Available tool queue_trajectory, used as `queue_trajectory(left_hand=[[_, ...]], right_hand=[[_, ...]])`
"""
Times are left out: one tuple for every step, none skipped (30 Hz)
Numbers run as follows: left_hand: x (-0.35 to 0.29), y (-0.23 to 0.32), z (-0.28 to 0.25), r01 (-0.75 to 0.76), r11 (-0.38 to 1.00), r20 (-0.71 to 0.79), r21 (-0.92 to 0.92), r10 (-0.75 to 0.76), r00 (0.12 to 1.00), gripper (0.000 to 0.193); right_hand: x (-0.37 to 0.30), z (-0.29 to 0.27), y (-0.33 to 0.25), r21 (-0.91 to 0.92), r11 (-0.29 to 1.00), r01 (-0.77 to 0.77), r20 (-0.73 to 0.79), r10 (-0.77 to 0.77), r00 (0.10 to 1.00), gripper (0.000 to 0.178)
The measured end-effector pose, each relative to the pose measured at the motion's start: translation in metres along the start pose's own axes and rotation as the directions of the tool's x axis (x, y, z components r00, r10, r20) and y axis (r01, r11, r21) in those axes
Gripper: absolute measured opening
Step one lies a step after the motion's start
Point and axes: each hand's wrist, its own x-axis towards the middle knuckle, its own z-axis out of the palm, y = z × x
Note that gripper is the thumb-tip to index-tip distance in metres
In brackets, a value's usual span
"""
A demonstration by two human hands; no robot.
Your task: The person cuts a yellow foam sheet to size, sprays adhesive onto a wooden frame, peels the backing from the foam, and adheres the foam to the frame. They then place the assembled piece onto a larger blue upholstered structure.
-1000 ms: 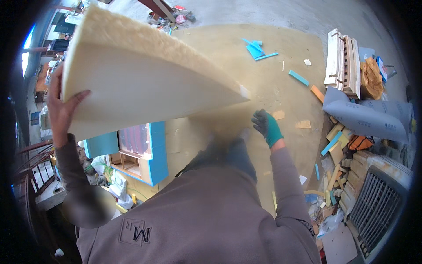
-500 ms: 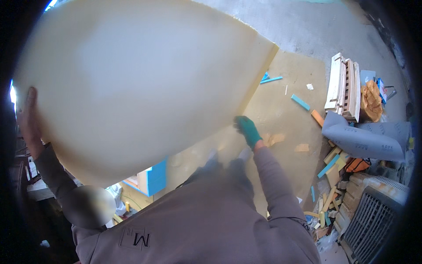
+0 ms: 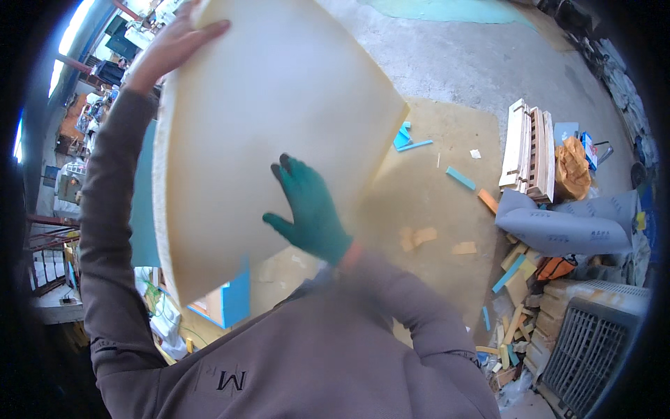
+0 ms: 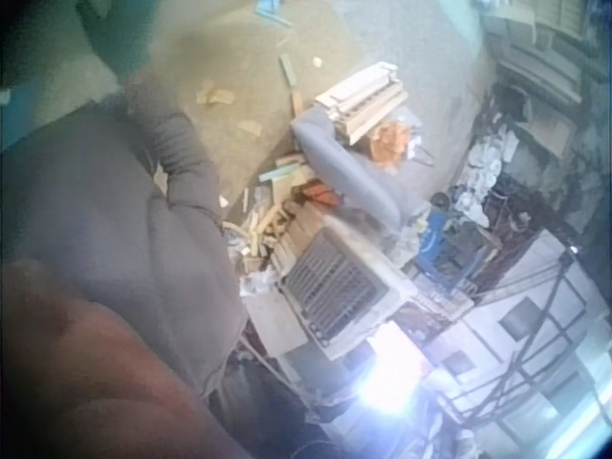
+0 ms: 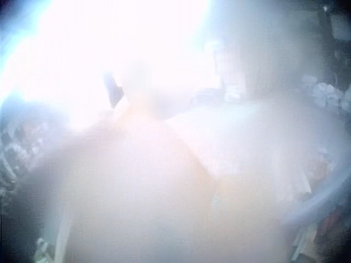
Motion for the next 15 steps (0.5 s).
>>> queue_trajectory(left_hand=[[0.015, 0.010, 0.012, -0.017, 1.000, 0.020, 0.005, 0.017, 1.000, 0.095], [0.028, 0.018, 0.022, -0.028, 1.000, 0.035, 0.008, 0.028, 0.999, 0.095], [0.040, 0.025, 0.032, -0.038, 0.999, 0.045, 0.014, 0.037, 0.998, 0.095], [0.050, 0.031, 0.040, -0.041, 0.999, 0.054, 0.018, 0.039, 0.998, 0.095], [0.061, 0.037, 0.049, -0.043, 0.999, 0.059, 0.025, 0.042, 0.997, 0.095], [0.070, 0.042, 0.058, -0.045, 0.999, 0.059, 0.028, 0.043, 0.997, 0.096], [0.079, 0.046, 0.067, -0.041, 0.999, 0.059, 0.029, 0.039, 0.998, 0.096], [0.085, 0.051, 0.076, -0.035, 0.999, 0.055, 0.031, 0.033, 0.998, 0.096], [0.091, 0.056, 0.084, -0.028, 0.999, 0.046, 0.016, 0.027, 0.999, 0.096], [0.096, 0.061, 0.092, -0.022, 1.000, 0.035, 0.009, 0.021, 0.999, 0.096], [0.100, 0.066, 0.101, -0.017, 1.000, 0.024, -0.005, 0.017, 1.000, 0.097], [0.106, 0.070, 0.108, -0.010, 1.000, 0.008, -0.020, 0.010, 1.000, 0.097], [0.108, 0.074, 0.117, -0.003, 0.999, -0.008, -0.042, 0.002, 1.000, 0.097], [0.110, 0.078, 0.127, 0.009, 0.997, -0.025, -0.076, -0.011, 1.000, 0.098], [0.111, 0.081, 0.137, 0.018, 0.993, -0.050, -0.119, -0.025, 0.998, 0.098]], right_hand=[[-0.006, -0.003, -0.010, 0.013, 1.000, 0.016, 0.001, -0.016, 1.000, 0.096], [-0.014, -0.006, -0.020, 0.027, 0.999, 0.030, 0.002, -0.030, 1.000, 0.097], [-0.022, -0.010, -0.029, 0.036, 0.999, 0.025, -0.023, -0.024, 0.999, 0.098], [-0.031, -0.017, -0.037, 0.048, 0.999, 0.021, -0.046, -0.019, 0.999, 0.099], [-0.037, -0.022, -0.044, 0.065, 0.997, 0.052, -0.108, -0.045, 0.993, 0.100], [-0.041, -0.027, -0.051, 0.053, 0.998, 0.023, -0.089, -0.018, 0.996, 0.101], [-0.045, -0.033, -0.058, 0.046, 0.998, 0.030, -0.101, -0.025, 0.995, 0.102], [-0.046, -0.038, -0.064, 0.039, 0.999, 0.037, -0.116, -0.033, 0.993, 0.103], [-0.042, -0.043, -0.066, 0.108, 0.994, 0.016, -0.149, 0.000, 0.989, 0.103], [-0.036, -0.047, -0.067, 0.180, 0.984, -0.001, -0.186, 0.035, 0.982, 0.104], [-0.025, -0.052, -0.064, 0.244, 0.969, 0.028, -0.230, 0.030, 0.973, 0.105], [-0.014, -0.057, -0.060, 0.332, 0.937, -0.108, -0.222, 0.189, 0.957, 0.106], [0.002, -0.064, -0.049, 0.409, 0.891, -0.197, -0.209, 0.301, 0.930, 0.106], [0.018, -0.073, -0.037, 0.484, 0.830, -0.276, -0.182, 0.405, 0.896, 0.107], [0.032, -0.085, -0.023, 0.493, 0.835, -0.246, -0.219, 0.392, 0.893, 0.106]])
